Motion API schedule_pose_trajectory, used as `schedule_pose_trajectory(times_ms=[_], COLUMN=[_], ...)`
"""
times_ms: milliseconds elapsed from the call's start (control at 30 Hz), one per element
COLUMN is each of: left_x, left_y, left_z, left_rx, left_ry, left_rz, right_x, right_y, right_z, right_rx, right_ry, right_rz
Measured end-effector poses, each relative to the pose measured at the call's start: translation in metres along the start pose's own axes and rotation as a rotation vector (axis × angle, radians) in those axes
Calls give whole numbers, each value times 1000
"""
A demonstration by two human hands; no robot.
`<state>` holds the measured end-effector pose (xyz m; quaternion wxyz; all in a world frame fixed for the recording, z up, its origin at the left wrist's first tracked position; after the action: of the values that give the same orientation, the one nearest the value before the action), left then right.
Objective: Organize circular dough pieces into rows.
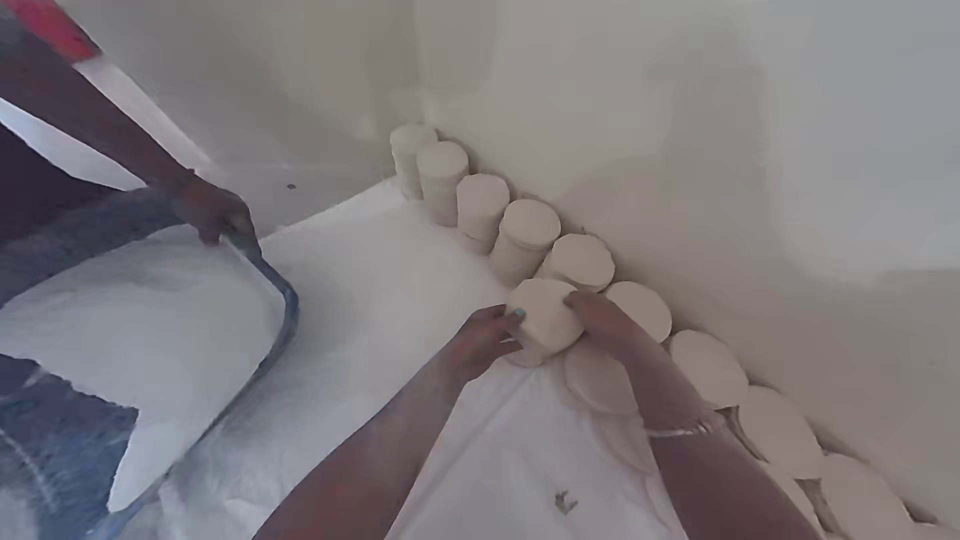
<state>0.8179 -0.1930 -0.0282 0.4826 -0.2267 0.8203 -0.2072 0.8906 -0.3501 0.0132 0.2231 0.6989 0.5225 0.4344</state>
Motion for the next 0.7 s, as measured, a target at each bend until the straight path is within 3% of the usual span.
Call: schedule_pose_trajectory(times_ms=[433,700], left_x=[-5,-9], left_y=[-3,-8], left_z=[7,0], left_rx=[-72,-117], left_ry=[1,31], left_rz=[291,420], right_x=[-10,-15], right_y=[-3,-3], right_z=[1,-8], right_rx=[-180,-202], right_ry=[-134,-150], right_rz=[-144,-154])
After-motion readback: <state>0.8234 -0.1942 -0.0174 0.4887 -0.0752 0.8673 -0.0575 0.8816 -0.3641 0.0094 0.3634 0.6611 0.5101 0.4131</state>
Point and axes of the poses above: each hand's wrist, its own z-axis towards the middle knuckle, its own y-axis out of the back of the hand, x = y × z, the point moved 6 cm from there along z, towards the middle knuckle, and after that the axes turned 12 degrees about -z, right-handed, at the moved point
